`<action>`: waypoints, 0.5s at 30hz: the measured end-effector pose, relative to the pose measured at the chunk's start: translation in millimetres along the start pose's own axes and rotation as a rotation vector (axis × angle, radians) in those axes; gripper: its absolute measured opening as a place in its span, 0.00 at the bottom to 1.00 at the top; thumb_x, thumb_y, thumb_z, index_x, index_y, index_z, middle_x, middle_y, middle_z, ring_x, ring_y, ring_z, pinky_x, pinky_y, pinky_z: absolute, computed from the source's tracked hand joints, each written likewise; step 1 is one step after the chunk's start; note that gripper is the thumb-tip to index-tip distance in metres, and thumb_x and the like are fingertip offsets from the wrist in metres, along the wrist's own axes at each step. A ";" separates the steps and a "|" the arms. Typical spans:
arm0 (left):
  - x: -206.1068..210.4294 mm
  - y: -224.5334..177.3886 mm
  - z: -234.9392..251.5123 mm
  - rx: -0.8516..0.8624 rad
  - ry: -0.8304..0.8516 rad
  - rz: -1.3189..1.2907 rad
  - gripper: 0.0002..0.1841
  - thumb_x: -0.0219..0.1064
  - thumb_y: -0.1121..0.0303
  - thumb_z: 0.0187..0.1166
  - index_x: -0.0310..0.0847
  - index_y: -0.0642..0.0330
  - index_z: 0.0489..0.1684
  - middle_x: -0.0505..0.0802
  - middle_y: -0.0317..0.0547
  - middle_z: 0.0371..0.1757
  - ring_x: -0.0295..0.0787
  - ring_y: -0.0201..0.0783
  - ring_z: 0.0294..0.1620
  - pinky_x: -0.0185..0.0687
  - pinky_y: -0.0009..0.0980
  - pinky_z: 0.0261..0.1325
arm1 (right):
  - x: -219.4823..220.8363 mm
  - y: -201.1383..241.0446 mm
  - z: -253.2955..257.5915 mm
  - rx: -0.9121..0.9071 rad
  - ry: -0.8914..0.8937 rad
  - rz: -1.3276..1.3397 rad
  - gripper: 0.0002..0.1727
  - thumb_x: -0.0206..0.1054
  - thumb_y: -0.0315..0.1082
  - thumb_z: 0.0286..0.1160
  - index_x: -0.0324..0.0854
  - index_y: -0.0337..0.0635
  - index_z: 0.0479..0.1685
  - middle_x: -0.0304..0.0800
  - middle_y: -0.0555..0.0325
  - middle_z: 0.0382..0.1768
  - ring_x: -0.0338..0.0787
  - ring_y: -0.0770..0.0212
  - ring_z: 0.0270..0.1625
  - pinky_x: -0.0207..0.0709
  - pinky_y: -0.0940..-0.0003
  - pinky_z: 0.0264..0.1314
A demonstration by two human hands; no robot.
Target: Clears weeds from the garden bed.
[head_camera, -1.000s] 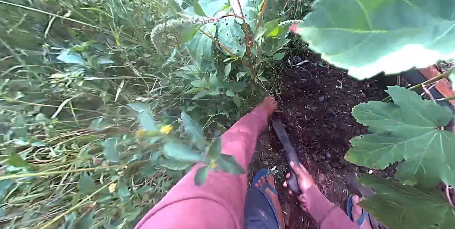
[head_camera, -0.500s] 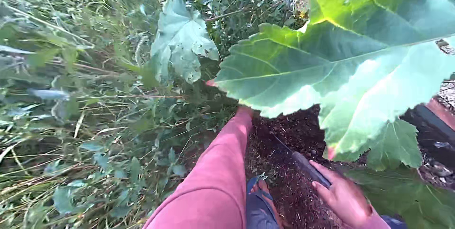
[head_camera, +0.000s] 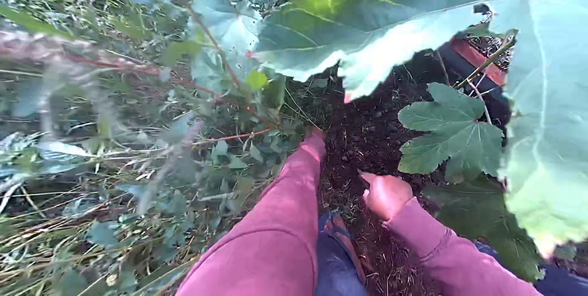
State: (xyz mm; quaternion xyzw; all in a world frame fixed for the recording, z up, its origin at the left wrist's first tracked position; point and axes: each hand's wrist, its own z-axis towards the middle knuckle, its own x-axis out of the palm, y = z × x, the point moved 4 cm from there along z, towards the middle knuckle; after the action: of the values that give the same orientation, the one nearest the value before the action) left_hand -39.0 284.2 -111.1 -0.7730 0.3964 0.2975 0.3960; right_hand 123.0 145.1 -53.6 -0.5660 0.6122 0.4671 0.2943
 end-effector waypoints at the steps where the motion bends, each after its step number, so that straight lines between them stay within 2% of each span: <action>1: -24.8 -12.3 -25.4 -0.057 0.169 0.017 0.27 0.51 0.61 0.95 0.62 0.66 0.88 0.74 0.63 0.86 0.69 0.54 0.88 0.62 0.49 0.88 | -9.6 3.9 10.4 0.187 0.278 0.061 0.26 0.59 0.47 0.85 0.77 0.60 0.82 0.93 0.42 0.55 0.93 0.38 0.56 0.83 0.34 0.54; 2: -41.3 -19.8 -40.5 -0.077 0.348 0.075 0.27 0.48 0.65 0.96 0.55 0.68 0.90 0.66 0.62 0.91 0.61 0.52 0.92 0.57 0.46 0.91 | -12.5 5.4 16.8 0.290 0.369 0.091 0.28 0.63 0.45 0.82 0.75 0.63 0.83 0.93 0.42 0.58 0.91 0.37 0.61 0.81 0.31 0.59; 3: -37.9 -17.4 -37.9 -0.040 0.373 0.165 0.26 0.51 0.69 0.95 0.57 0.73 0.88 0.67 0.65 0.90 0.60 0.55 0.92 0.56 0.46 0.91 | -12.9 5.7 20.2 0.331 0.385 0.095 0.28 0.65 0.43 0.80 0.76 0.64 0.82 0.93 0.41 0.58 0.92 0.36 0.60 0.81 0.30 0.58; 5: -1.5 8.1 7.4 0.096 0.174 0.399 0.24 0.66 0.69 0.84 0.74 0.76 0.74 0.81 0.72 0.77 0.74 0.66 0.82 0.66 0.60 0.83 | -15.6 4.5 23.8 0.325 0.362 0.073 0.29 0.64 0.43 0.80 0.76 0.65 0.83 0.93 0.42 0.59 0.92 0.37 0.61 0.81 0.30 0.58; 6: 10.4 25.2 28.4 0.143 0.127 0.586 0.24 0.73 0.64 0.74 0.82 0.71 0.65 0.87 0.69 0.68 0.82 0.67 0.72 0.74 0.66 0.73 | -14.6 5.8 22.4 0.310 0.357 0.067 0.29 0.63 0.43 0.80 0.75 0.65 0.84 0.93 0.43 0.61 0.92 0.37 0.62 0.82 0.30 0.59; 7: 12.3 46.6 34.8 0.155 0.128 0.702 0.25 0.77 0.62 0.67 0.84 0.66 0.62 0.89 0.66 0.63 0.85 0.67 0.67 0.78 0.68 0.67 | -10.6 9.4 18.0 0.292 0.354 0.068 0.29 0.63 0.43 0.80 0.75 0.64 0.83 0.92 0.43 0.61 0.91 0.37 0.62 0.82 0.30 0.59; 8: 4.3 65.9 30.8 0.144 0.129 0.719 0.25 0.79 0.61 0.65 0.84 0.63 0.62 0.90 0.63 0.61 0.86 0.66 0.65 0.79 0.68 0.66 | -8.0 12.0 12.8 0.276 0.355 0.070 0.28 0.62 0.43 0.81 0.75 0.62 0.83 0.92 0.42 0.61 0.91 0.37 0.62 0.82 0.30 0.59; 9: -9.2 81.2 26.6 0.110 0.115 0.687 0.24 0.79 0.61 0.67 0.85 0.59 0.61 0.92 0.61 0.60 0.87 0.65 0.64 0.80 0.68 0.64 | -7.1 12.2 6.9 0.268 0.351 0.066 0.28 0.62 0.43 0.81 0.75 0.60 0.83 0.92 0.42 0.60 0.91 0.37 0.62 0.82 0.31 0.60; 11: -40.3 108.2 17.9 -0.017 0.090 0.651 0.23 0.76 0.60 0.71 0.85 0.60 0.63 0.90 0.64 0.62 0.86 0.66 0.66 0.79 0.69 0.64 | 0.8 5.7 -11.9 0.273 0.370 0.077 0.30 0.60 0.44 0.83 0.69 0.56 0.86 0.92 0.41 0.60 0.91 0.38 0.63 0.82 0.33 0.63; 13: -60.3 134.6 10.2 -0.105 0.032 0.672 0.20 0.74 0.59 0.73 0.87 0.62 0.57 0.91 0.65 0.59 0.88 0.66 0.64 0.81 0.69 0.60 | 27.3 -14.1 -38.5 0.304 0.435 0.177 0.37 0.62 0.43 0.84 0.57 0.51 0.93 0.88 0.37 0.65 0.88 0.37 0.68 0.78 0.36 0.70; 15: -69.3 151.8 -3.9 -0.056 -0.021 0.671 0.24 0.74 0.59 0.74 0.82 0.62 0.66 0.91 0.66 0.61 0.87 0.67 0.65 0.80 0.69 0.64 | 68.8 -52.2 -64.3 0.349 0.457 0.317 0.44 0.66 0.37 0.79 0.50 0.48 0.96 0.82 0.34 0.73 0.84 0.36 0.73 0.75 0.36 0.75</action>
State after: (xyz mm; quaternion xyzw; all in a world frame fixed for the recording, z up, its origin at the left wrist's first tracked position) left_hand -202.4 250.5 -112.6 -0.6068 0.6163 0.4303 0.2586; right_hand 171.5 62.1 -102.1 -0.4947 0.8138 0.2561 0.1654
